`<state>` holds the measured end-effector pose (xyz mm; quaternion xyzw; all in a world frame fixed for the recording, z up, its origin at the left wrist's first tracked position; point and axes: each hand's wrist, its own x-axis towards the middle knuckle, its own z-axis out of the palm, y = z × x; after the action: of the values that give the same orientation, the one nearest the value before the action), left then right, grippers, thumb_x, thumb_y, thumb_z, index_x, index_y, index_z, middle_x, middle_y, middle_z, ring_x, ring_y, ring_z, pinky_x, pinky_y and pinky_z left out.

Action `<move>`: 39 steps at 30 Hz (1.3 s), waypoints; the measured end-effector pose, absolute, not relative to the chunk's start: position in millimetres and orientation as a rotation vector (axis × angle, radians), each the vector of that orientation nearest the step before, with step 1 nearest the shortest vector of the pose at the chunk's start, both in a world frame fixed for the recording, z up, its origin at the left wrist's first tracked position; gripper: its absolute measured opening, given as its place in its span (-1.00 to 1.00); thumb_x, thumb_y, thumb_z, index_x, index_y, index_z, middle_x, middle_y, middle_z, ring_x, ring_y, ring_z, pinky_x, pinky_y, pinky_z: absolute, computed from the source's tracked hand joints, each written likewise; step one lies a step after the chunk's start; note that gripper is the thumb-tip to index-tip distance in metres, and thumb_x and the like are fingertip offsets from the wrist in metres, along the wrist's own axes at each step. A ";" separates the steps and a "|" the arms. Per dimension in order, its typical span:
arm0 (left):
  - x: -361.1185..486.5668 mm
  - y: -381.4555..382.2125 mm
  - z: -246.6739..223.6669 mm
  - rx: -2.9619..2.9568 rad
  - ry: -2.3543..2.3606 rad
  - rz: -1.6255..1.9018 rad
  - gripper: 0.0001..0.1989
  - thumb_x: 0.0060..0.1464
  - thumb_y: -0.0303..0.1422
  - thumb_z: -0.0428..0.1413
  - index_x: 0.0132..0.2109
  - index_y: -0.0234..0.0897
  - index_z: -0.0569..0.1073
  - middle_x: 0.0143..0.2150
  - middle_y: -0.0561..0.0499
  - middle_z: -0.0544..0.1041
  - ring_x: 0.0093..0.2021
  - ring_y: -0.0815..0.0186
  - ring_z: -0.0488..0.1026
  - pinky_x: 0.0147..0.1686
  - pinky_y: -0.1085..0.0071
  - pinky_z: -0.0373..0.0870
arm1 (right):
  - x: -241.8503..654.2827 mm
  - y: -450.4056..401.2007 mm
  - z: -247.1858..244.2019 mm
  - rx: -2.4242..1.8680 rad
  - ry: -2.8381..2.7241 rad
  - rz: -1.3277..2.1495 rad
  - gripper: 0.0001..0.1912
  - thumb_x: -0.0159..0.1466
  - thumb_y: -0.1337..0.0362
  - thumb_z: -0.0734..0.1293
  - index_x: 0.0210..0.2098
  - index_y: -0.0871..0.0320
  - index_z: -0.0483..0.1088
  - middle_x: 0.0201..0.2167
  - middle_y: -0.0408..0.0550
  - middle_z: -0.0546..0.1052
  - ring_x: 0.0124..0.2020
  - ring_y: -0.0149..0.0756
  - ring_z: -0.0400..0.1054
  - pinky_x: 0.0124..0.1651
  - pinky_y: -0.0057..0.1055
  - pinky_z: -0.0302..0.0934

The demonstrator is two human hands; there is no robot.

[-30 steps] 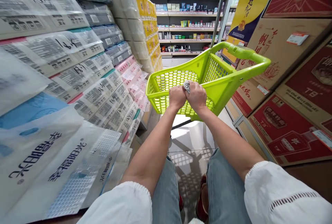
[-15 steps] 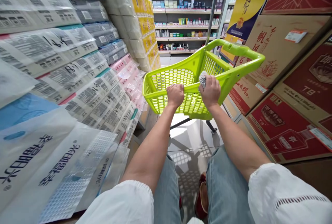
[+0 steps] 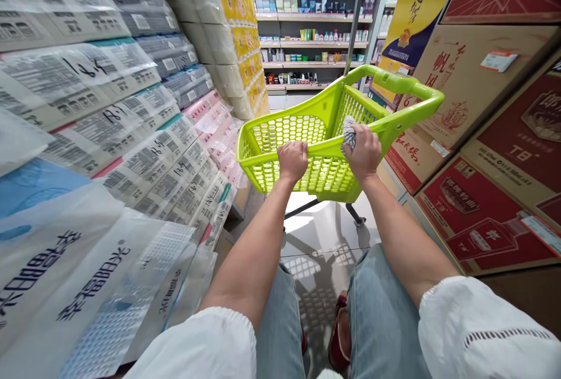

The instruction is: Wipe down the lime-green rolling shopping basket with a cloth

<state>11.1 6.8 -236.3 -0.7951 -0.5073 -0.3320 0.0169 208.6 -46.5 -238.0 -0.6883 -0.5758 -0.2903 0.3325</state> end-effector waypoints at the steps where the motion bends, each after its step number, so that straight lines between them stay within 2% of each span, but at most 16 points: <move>1: 11.3 6.9 -236.5 -2.465 -1.579 -1.039 -0.59 0.36 -0.23 -0.25 -0.33 -0.19 0.39 -0.20 -0.10 0.57 -0.09 0.15 0.41 -0.10 0.22 0.10 | 210.4 -46.9 -237.7 -1.795 -1.457 -0.756 -0.51 0.32 0.16 0.14 0.19 0.15 0.27 0.18 0.15 0.34 0.06 -0.05 0.24 0.04 -0.17 0.17; 6: 12.9 5.6 -236.5 -2.430 -1.580 -1.055 -0.59 0.35 -0.23 -0.25 -0.34 -0.19 0.39 -0.23 -0.09 0.57 -0.11 0.15 0.41 -0.11 0.22 0.11 | 170.1 -43.4 -242.3 -1.785 -1.530 -0.650 -0.52 0.33 0.15 0.13 0.19 0.16 0.27 0.18 0.15 0.35 0.08 -0.06 0.25 0.04 -0.19 0.17; 11: 9.4 5.8 -235.9 -2.417 -1.565 -1.011 -0.64 0.33 -0.27 -0.20 -0.35 -0.18 0.39 -0.22 -0.11 0.57 -0.11 0.15 0.42 -0.13 0.23 0.12 | 128.4 -40.1 -245.4 -1.755 -1.822 -0.597 -0.53 0.37 0.12 0.11 0.23 0.05 0.25 0.22 0.10 0.34 0.02 -0.10 0.29 0.02 -0.23 0.16; 19: -6.6 13.8 -231.9 -2.421 -1.612 -1.003 -0.57 0.34 -0.22 -0.24 -0.34 -0.20 0.44 -0.24 -0.12 0.58 -0.14 0.16 0.45 -0.13 0.23 0.14 | 200.1 -48.9 -228.2 -1.786 -1.621 -0.713 -0.50 0.31 0.14 0.19 0.21 0.13 0.26 0.20 0.09 0.36 0.01 -0.07 0.27 0.03 -0.21 0.18; 25: 20.3 6.2 -217.4 -2.327 -1.647 -1.014 -0.57 0.32 -0.28 -0.24 -0.27 -0.28 0.49 -0.19 -0.21 0.57 -0.09 0.09 0.43 0.02 0.16 0.12 | 191.1 -45.0 -221.4 -1.812 -1.559 -0.663 -0.50 0.33 0.17 0.14 0.23 0.16 0.23 0.18 0.14 0.35 0.06 -0.08 0.27 0.03 -0.23 0.20; 27: 36.4 4.5 -214.3 -2.427 -1.521 -1.034 -0.60 0.33 -0.27 -0.23 -0.23 -0.26 0.48 -0.15 -0.17 0.57 -0.08 0.12 0.43 -0.02 0.20 0.15 | 176.5 -43.3 -224.7 -1.797 -1.578 -0.636 -0.51 0.34 0.15 0.14 0.22 0.15 0.24 0.17 0.13 0.36 0.04 -0.09 0.28 0.03 -0.24 0.20; 31: 58.1 5.7 -217.7 -2.568 -1.468 -1.051 -0.66 0.32 -0.30 -0.18 -0.28 -0.22 0.45 -0.21 -0.11 0.58 -0.18 0.17 0.44 -0.17 0.27 0.19 | 161.7 -40.8 -240.3 -1.737 -1.614 -0.659 -0.54 0.38 0.11 0.12 0.20 0.10 0.28 0.20 0.09 0.36 -0.01 -0.13 0.30 0.04 -0.25 0.19; 35: 60.1 8.1 -224.8 -2.495 -1.491 -1.098 -0.65 0.34 -0.26 -0.19 -0.31 -0.21 0.42 -0.23 -0.10 0.57 -0.16 0.18 0.43 -0.17 0.27 0.16 | 184.0 -39.6 -256.4 -1.674 -1.655 -0.769 -0.61 0.39 0.14 0.12 0.13 0.07 0.35 0.20 0.10 0.37 -0.04 -0.14 0.31 0.03 -0.22 0.18; 39: 59.6 8.4 -227.7 -2.480 -1.485 -1.127 -0.61 0.36 -0.23 -0.23 -0.33 -0.20 0.39 -0.27 -0.08 0.55 -0.17 0.18 0.42 -0.16 0.25 0.14 | 220.0 -42.8 -259.5 -1.643 -1.466 -0.832 -0.60 0.36 0.10 0.18 0.08 0.16 0.37 0.13 0.19 0.38 0.02 -0.08 0.28 0.05 -0.16 0.18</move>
<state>59.6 8.4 -227.7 -0.7992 -0.4785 -0.3632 0.0194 220.0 -42.8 -259.5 -0.6445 -0.5753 -0.3263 0.3837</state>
